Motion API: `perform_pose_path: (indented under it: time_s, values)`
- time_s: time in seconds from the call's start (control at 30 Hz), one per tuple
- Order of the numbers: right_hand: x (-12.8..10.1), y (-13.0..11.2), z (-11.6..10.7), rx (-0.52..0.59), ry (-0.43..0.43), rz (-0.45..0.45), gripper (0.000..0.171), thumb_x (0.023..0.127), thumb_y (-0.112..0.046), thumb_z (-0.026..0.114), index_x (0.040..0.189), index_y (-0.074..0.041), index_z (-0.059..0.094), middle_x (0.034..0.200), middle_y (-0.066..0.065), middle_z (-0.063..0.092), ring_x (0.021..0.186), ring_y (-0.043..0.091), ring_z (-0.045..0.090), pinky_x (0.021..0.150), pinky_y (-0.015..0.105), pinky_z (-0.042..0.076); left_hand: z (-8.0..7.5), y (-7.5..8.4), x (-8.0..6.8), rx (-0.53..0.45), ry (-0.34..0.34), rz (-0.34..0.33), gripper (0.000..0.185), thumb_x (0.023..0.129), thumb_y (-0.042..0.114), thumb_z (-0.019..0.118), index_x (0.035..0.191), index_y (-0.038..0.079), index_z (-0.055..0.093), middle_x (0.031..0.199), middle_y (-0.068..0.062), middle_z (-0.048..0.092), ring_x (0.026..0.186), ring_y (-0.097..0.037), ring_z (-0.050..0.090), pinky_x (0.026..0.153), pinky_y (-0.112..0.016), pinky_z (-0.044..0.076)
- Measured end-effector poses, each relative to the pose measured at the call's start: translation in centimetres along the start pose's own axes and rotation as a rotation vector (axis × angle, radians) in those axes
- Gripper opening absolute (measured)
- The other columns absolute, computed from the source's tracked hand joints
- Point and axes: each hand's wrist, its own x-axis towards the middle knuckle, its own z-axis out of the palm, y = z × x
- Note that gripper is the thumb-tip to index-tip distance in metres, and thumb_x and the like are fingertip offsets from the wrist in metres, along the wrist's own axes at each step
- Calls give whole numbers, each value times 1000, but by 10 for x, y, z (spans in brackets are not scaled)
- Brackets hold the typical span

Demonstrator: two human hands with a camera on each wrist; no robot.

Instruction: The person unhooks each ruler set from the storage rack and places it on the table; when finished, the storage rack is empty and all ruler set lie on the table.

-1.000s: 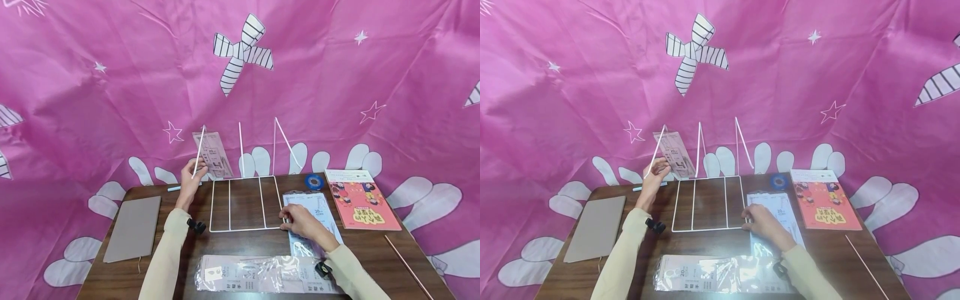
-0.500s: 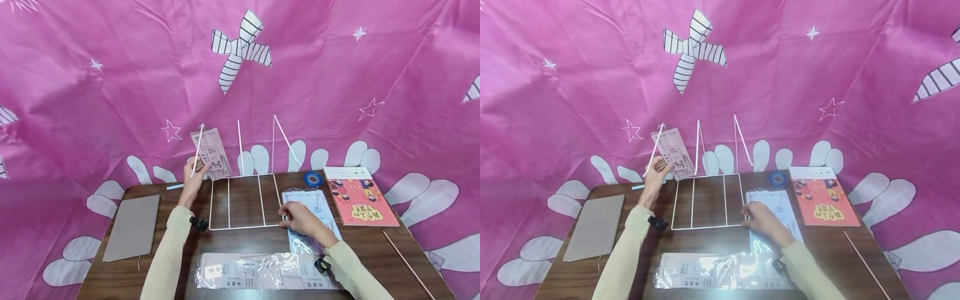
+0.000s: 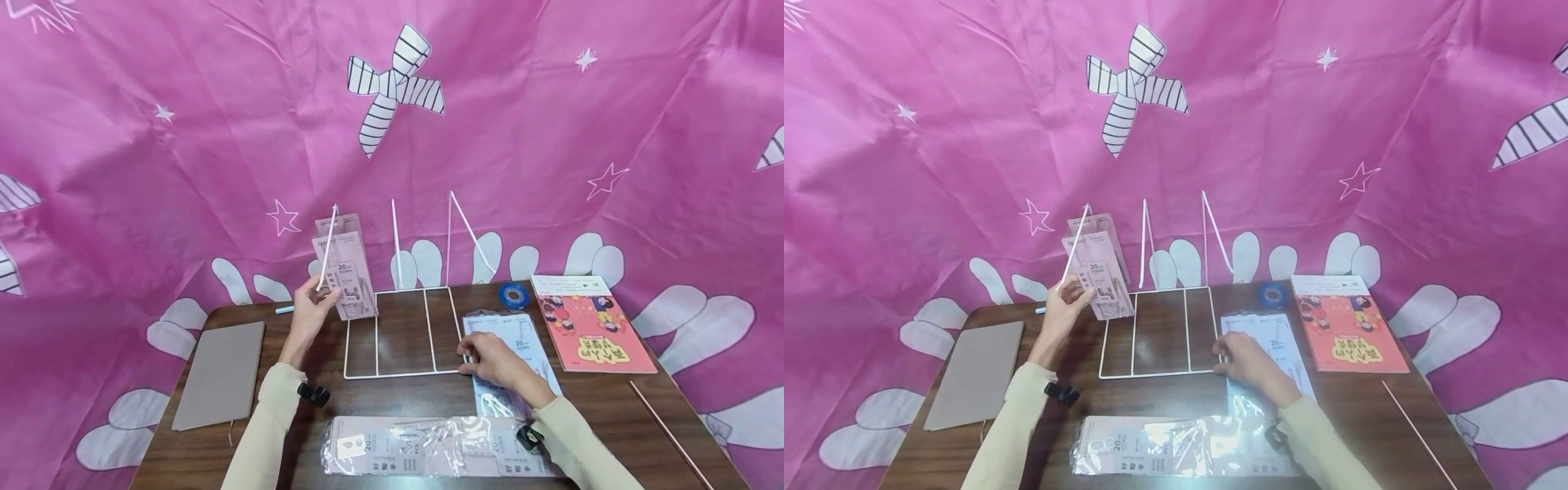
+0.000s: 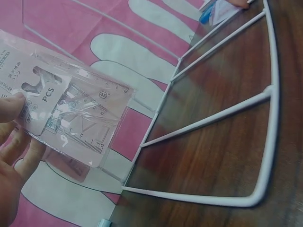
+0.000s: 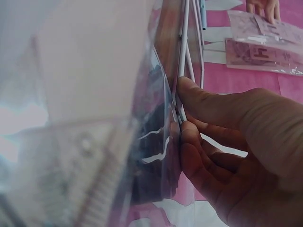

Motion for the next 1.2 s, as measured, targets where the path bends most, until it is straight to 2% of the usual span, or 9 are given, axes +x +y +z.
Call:
perform_pose_path:
  time_s: [0.17, 0.3, 0.43, 0.63, 0.83, 1.03, 1.2]
  values:
    - [0, 2, 1, 13, -10, 12, 24, 81, -13, 91, 94, -7, 72, 78, -4, 61, 70, 6, 51, 62, 26, 46, -6, 5, -16, 1, -23, 32, 23, 92, -16, 68, 115, -18, 63, 101, -3, 76, 92, -9, 74, 82, -25, 61]
    - [0, 3, 1, 15, -9, 17, 23, 81, -13, 91, 94, -8, 72, 78, -4, 60, 70, 6, 50, 62, 26, 46, -9, 9, -29, -6, -31, 48, 22, 91, -17, 68, 111, -18, 62, 99, 0, 75, 92, -9, 74, 81, -25, 61]
    - [0, 2, 1, 3, -2, 4, 24, 80, -13, 91, 93, -8, 72, 78, -5, 60, 70, 5, 50, 62, 25, 46, -12, 14, -43, -2, -48, 56, 24, 91, -17, 67, 115, -19, 61, 99, 3, 75, 93, -8, 74, 81, -25, 61]
    - [-1, 2, 2, 0, 5, -9, 24, 79, -12, 91, 93, -8, 72, 78, -4, 60, 70, 5, 50, 62, 26, 45, -18, 20, -63, 8, -90, 68, 27, 93, -14, 68, 119, -17, 62, 102, -1, 75, 96, -10, 74, 82, -27, 61]
    - [-1, 3, 3, 1, 9, -22, 24, 78, -12, 92, 91, -9, 71, 77, -4, 60, 70, 4, 49, 62, 26, 45, -26, 26, -82, 38, -89, 65, 25, 93, -14, 67, 117, -14, 63, 101, -2, 76, 93, -11, 74, 78, -25, 61]
    - [-1, 0, 2, 1, 7, -5, 24, 78, -11, 92, 91, -8, 72, 78, -4, 61, 70, 6, 51, 63, 25, 46, -30, 31, -95, 36, -117, 94, 23, 94, -15, 66, 117, -15, 63, 102, -4, 76, 93, -11, 74, 79, -26, 60]
    - [-1, -1, 1, -7, 10, -6, 24, 78, -11, 92, 91, -8, 72, 77, -3, 61, 69, 6, 51, 63, 26, 46, -33, 36, -104, 44, -127, 91, 24, 93, -16, 66, 116, -14, 64, 102, -3, 76, 93, -11, 74, 78, -25, 60]
